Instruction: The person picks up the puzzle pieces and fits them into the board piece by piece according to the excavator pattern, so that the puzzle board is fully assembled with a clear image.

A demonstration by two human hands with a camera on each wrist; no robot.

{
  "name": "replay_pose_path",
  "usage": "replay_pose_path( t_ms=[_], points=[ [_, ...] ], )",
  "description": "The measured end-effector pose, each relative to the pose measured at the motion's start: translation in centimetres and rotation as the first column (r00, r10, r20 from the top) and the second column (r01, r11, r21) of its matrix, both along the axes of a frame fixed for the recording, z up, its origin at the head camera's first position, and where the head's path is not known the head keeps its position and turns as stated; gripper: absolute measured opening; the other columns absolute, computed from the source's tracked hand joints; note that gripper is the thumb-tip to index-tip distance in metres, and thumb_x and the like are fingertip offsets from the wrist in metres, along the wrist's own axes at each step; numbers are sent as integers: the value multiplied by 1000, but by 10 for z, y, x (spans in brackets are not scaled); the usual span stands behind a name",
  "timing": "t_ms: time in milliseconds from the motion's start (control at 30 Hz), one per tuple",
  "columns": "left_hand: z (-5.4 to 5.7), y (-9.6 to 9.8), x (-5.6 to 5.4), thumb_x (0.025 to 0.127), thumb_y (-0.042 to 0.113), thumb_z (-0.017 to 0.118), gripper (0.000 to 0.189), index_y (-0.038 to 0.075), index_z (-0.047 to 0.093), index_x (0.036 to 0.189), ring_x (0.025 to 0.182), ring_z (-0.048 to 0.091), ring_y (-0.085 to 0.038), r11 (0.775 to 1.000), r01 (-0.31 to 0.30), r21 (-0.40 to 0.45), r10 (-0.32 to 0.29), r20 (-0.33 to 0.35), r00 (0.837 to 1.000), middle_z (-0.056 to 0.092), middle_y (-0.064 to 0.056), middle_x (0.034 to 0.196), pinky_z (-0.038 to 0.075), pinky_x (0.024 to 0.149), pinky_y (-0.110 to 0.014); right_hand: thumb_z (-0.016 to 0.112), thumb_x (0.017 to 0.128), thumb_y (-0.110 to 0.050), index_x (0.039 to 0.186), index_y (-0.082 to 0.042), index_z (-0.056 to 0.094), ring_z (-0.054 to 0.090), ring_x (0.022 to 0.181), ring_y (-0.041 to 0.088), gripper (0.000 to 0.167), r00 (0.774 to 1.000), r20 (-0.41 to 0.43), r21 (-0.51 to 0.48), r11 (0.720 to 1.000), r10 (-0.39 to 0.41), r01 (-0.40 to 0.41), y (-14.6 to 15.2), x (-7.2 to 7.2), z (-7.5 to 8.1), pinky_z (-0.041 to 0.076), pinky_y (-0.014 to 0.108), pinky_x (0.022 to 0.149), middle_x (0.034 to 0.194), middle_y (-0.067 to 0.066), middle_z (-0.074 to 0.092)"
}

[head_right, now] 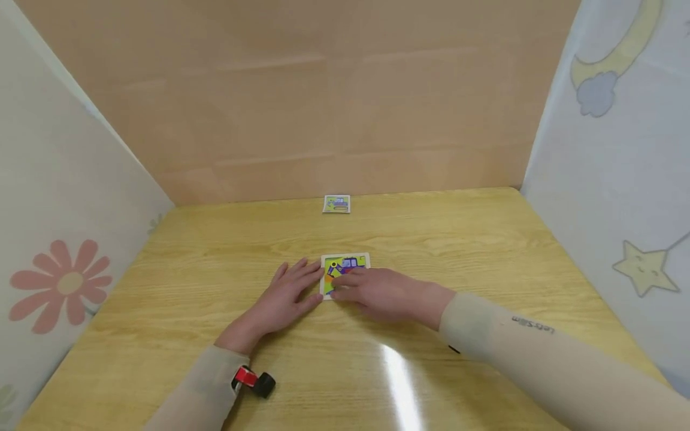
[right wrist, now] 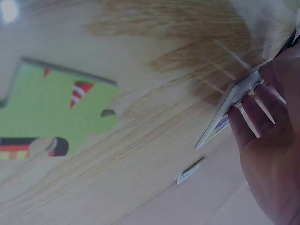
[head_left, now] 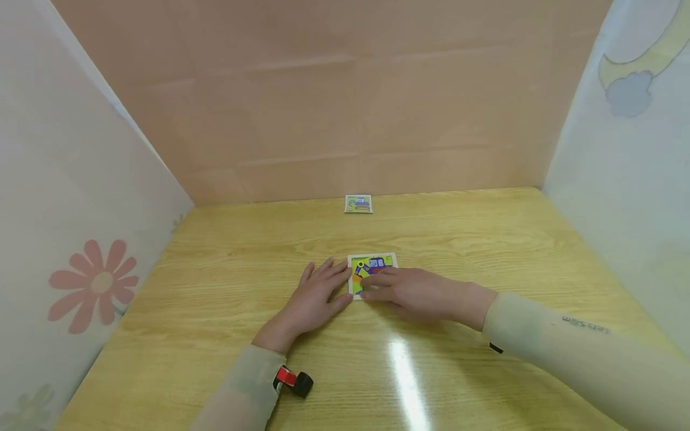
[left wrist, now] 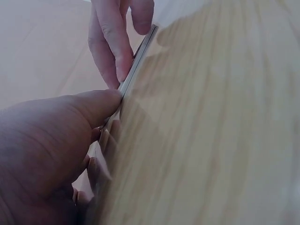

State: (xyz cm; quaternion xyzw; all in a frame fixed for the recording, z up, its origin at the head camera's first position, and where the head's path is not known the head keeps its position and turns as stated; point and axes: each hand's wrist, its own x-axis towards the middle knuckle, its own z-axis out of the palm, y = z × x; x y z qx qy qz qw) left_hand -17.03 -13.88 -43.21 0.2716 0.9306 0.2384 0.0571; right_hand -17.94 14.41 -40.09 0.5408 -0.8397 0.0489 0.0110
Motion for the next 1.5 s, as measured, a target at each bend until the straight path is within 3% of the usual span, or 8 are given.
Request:
replay_pose_path(
  t_ms=[233, 367, 567, 867, 1200, 1500],
  points=[
    [1, 0, 1, 113, 39, 66, 62, 13, 50, 167, 167, 22, -33, 1000, 3, -1, -3, -6, 1000, 37, -2, 177, 1, 135, -62, 72, 107, -8, 151, -18, 71, 60, 144, 32, 45, 998, 61, -15, 999, -30, 31, 1, -1, 0, 53, 49, 115, 157, 10, 63],
    [-1, 1, 2, 113, 39, 65, 62, 13, 50, 167, 168, 21, -33, 1000, 3, 2, -3, -2, 1000, 36, -2, 177, 0, 135, -61, 70, 103, -3, 150, -18, 71, 61, 142, 30, 49, 998, 57, -25, 999, -34, 36, 0, 0, -1, 53, 47, 116, 152, 7, 67],
    [-1, 3, 2, 113, 40, 65, 62, 14, 50, 167, 168, 22, -33, 1000, 9, 23, -9, -9, 1000, 37, -2, 177, 1, 135, -61, 73, 103, -5, 150, -20, 70, 60, 134, 25, 50, 999, -23, -12, 1000, -22, 21, -5, 1, -3, 54, 43, 113, 142, 3, 68],
    [1, 2, 0, 113, 40, 65, 63, 14, 48, 168, 168, 21, -32, 1000, 10, 5, -10, -11, 1000, 35, -2, 178, 1, 135, -60, 68, 106, -1, 153, -20, 68, 61, 133, 25, 51, 992, -126, 84, 996, -9, 20, -9, 1, 1, 54, 41, 113, 142, 3, 67],
    [-1, -1, -2, 113, 40, 65, 62, 13, 49, 167, 168, 21, -33, 1000, 6, 5, -6, -3, 1000, 36, -2, 178, 1, 135, -61, 74, 98, -2, 157, -26, 64, 61, 131, 22, 65, 952, -305, 192, 981, 37, 23, -13, 0, -3, 56, 34, 107, 147, 1, 65],
    [-3, -1, -4, 113, 39, 65, 62, 12, 50, 167, 167, 22, -34, 1000, 18, 21, -18, -11, 1000, 37, -4, 177, 2, 134, -63, 76, 97, -1, 162, -25, 59, 60, 135, 22, 72, 947, -321, 223, 974, 35, 39, -11, 2, -2, 57, 35, 105, 163, -4, 58]
  ],
)
